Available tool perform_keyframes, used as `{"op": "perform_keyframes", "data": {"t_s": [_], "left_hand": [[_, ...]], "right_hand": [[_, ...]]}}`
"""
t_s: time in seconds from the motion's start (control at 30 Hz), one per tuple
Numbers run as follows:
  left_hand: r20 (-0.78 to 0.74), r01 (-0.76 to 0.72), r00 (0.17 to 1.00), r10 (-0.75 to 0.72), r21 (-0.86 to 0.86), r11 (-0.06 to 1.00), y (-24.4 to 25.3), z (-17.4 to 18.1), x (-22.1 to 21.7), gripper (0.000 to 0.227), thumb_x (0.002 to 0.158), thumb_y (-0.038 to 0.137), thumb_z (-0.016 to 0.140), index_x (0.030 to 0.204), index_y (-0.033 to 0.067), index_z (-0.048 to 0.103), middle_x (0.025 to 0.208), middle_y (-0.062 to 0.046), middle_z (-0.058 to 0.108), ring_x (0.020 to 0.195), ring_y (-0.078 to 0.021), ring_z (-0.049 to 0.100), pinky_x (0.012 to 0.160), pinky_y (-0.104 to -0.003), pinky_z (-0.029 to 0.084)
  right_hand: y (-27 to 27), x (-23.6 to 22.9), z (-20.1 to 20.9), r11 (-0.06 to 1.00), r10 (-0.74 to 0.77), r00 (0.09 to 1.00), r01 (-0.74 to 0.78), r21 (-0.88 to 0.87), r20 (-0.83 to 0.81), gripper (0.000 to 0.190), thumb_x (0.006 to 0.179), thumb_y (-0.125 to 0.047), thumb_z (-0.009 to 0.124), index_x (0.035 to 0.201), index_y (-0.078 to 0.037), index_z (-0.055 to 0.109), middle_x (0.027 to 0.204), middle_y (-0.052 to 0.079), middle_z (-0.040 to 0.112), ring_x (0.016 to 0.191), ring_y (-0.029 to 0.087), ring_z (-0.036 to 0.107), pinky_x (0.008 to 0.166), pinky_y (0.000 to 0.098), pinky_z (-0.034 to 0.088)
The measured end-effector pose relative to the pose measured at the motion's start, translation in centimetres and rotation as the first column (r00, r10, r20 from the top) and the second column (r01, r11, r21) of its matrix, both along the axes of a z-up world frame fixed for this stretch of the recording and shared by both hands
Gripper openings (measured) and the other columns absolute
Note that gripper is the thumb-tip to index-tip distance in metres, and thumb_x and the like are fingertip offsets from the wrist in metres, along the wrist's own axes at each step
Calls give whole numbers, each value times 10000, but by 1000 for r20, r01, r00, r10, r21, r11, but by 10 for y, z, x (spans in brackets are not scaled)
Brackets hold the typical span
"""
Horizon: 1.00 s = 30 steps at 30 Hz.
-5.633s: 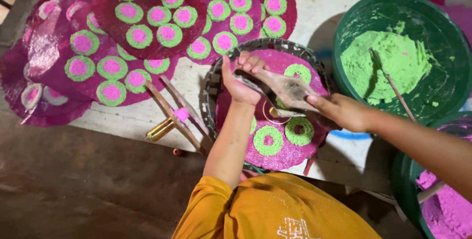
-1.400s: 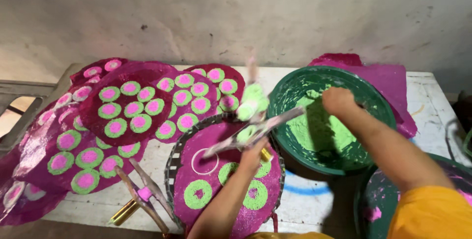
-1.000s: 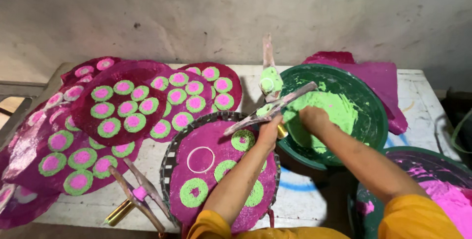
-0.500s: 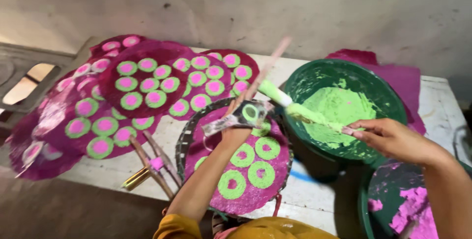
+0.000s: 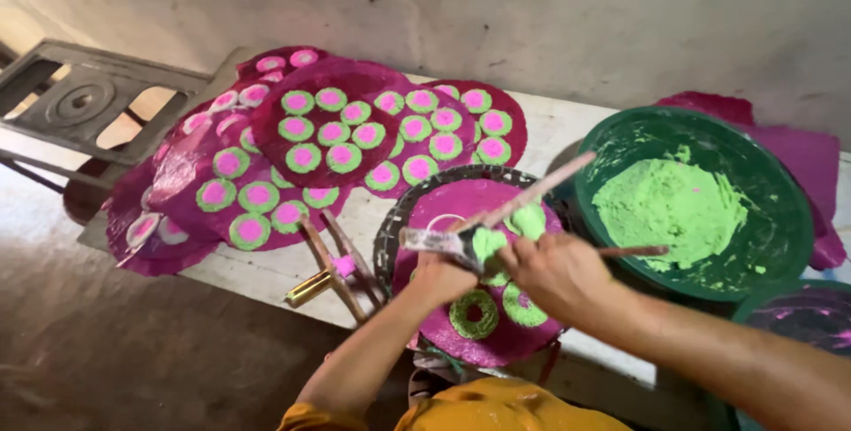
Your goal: The person prepares colored dough discs by using a circular mold to press green paste onto pink dough sheets arranged on a flat surface.
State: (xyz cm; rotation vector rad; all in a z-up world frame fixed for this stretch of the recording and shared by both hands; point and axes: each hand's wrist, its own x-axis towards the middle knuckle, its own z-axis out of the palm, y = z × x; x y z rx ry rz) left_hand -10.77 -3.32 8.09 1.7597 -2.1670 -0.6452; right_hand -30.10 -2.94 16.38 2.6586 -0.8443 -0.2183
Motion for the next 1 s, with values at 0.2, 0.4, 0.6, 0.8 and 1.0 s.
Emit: {"op": "perform_keyframes", "data": {"t_s": [0.2,0.4,0.6,0.8,1.0], "left_hand": [[71,-57,996,52,58,997,18,-4,42,648,842,415,642,1445,239,483,1559,-104,408,1380,-317,457,989,-408,521],[68,-15,997,22,-99,995,4,-11,42,548,994,373,628,1497,247,449,1581,-103,424,1400,-345,440,1063,-427,470],[-75,-136,986,148,138,981,10,1,32,571,1001,239,529,1563,263,430,1461,-155,535,1129,-278,585,905,-352,551],[-21,-192,978,206,290,938,8,39,64,515,1017,294,543,1525,247,473,1332,-71,708,907,-224,700,758,-338,620],[-29,-15,1000,6,-317,948,-5,1,41,601,915,286,655,1490,250,481,1551,-86,466,1344,-369,508,941,-470,548]], "right_hand": [[16,-20,42,977,-145,989,139,160,27,288,857,-107,587,1138,-155,625,841,38,645,632,191,689,465,359,562],[5,17,44,997,74,983,-75,-2,167,328,793,-123,598,1115,-105,657,851,57,677,588,224,693,431,383,545],[24,39,7,997,43,998,-40,59,-48,219,857,-117,591,1063,-51,628,824,86,668,642,229,708,473,360,544],[22,0,103,956,-250,968,250,153,-18,242,875,-191,583,1112,-193,633,877,10,681,714,223,721,552,392,579],[7,44,29,997,-6,977,-9,-71,-212,187,876,-110,592,1045,-32,604,788,64,645,658,216,708,498,345,560]]}}
